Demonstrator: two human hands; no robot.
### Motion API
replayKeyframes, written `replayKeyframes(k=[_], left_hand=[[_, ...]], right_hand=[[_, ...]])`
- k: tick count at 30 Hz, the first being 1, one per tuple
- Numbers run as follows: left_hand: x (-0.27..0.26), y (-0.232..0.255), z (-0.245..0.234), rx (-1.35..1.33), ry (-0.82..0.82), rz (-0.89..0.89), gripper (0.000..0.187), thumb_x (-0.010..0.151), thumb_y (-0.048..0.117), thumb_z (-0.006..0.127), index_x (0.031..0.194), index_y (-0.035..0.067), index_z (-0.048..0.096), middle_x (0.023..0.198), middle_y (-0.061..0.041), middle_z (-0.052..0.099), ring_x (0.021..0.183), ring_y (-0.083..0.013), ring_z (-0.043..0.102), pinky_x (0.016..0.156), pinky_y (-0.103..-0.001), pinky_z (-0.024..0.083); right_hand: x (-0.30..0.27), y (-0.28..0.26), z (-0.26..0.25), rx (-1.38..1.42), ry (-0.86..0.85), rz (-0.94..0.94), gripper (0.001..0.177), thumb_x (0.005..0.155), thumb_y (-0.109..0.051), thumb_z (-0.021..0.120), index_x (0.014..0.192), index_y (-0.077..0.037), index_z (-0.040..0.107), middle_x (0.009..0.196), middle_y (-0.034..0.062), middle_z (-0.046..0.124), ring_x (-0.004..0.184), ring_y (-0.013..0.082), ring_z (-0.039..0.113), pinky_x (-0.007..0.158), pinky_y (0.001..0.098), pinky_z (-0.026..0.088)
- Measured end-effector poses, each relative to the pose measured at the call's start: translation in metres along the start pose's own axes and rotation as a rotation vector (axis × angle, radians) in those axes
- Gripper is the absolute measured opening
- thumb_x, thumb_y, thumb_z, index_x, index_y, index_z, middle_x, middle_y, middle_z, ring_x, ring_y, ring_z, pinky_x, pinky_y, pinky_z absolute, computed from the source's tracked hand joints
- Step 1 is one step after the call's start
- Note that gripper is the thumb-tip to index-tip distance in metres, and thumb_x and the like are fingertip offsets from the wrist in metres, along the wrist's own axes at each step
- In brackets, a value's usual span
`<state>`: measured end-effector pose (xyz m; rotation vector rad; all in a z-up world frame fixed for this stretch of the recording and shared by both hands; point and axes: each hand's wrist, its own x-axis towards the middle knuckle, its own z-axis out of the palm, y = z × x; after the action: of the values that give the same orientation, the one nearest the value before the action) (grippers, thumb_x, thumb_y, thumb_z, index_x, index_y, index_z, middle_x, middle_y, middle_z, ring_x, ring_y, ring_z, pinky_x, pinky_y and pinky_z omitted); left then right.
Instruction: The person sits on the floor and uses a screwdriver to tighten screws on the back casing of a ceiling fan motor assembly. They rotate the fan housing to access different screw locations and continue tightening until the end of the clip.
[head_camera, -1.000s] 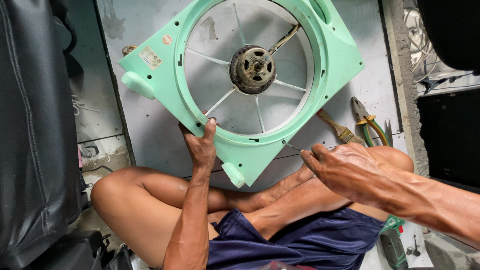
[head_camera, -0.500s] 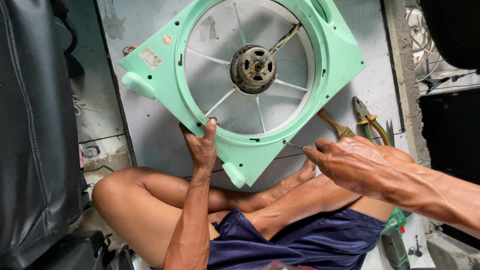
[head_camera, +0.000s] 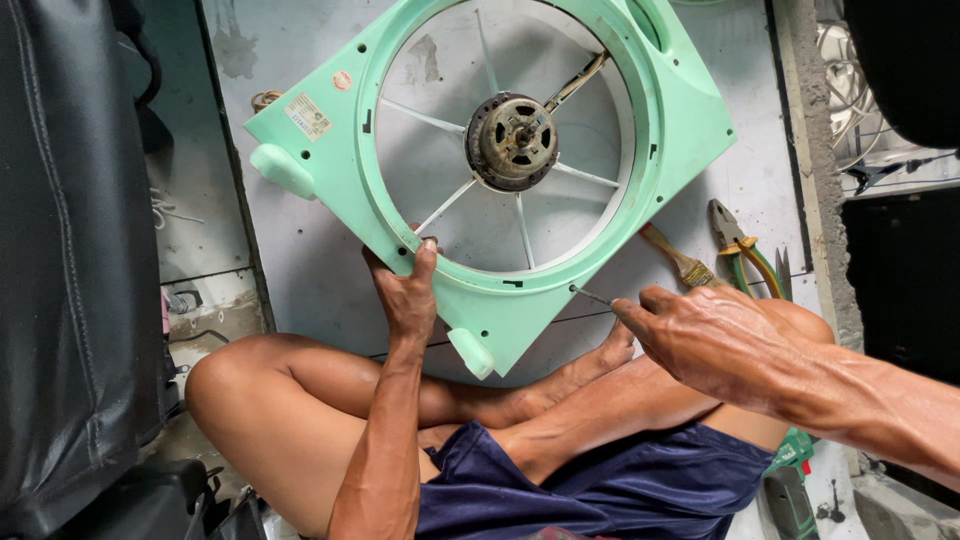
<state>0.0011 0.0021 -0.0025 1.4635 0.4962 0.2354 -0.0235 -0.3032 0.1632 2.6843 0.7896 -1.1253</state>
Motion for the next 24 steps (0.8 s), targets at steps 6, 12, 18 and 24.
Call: replayKeyframes(k=[6,12,18,24], left_hand=[[-0.002,0.001,-0.001,-0.035,-0.008,-0.031,0.049,0.085,0.02,0.075,0.124,0.003,0.049,0.115,-0.015,0.067,0.085,-0.025,0.073,0.078,-0.037,0.063],[0.002,-0.004,-0.003,-0.038,0.001,-0.015,0.049,0.085,0.019,0.074,0.123,0.002,0.048,0.115,-0.016,0.067,0.084,-0.0249,0.072,0.076,-0.037,0.064],[0.005,-0.013,-0.011,0.046,-0.108,-0.029,0.075,0.091,0.039,0.077,0.138,-0.003,0.037,0.12,-0.02,0.065,0.096,-0.0233,0.073,0.088,-0.037,0.065],[0.003,-0.011,-0.01,0.057,-0.102,-0.03,0.076,0.092,0.039,0.078,0.139,-0.003,0.035,0.126,-0.021,0.062,0.099,-0.0242,0.073,0.089,-0.038,0.065]], right_hand=[[0.002,-0.004,-0.006,0.059,-0.033,0.042,0.02,0.093,-0.015,0.045,0.11,-0.022,0.054,0.084,0.0088,0.06,0.067,0.0469,0.064,0.064,0.0598,0.044],[-0.003,-0.013,-0.033,0.289,0.01,0.233,0.018,0.1,-0.034,0.047,0.093,-0.022,0.059,0.068,0.0133,0.07,0.072,0.0491,0.062,0.066,0.0542,0.046],[-0.002,-0.023,-0.055,0.547,-0.08,0.3,0.031,0.099,-0.031,0.048,0.085,-0.01,0.065,0.067,0.0196,0.074,0.065,0.0392,0.077,0.066,0.0483,0.06],[0.012,-0.014,-0.024,1.138,-0.102,0.457,0.047,0.1,-0.02,0.039,0.126,0.008,0.066,0.068,0.0251,0.074,0.035,0.0262,0.064,0.029,0.0354,0.053]])
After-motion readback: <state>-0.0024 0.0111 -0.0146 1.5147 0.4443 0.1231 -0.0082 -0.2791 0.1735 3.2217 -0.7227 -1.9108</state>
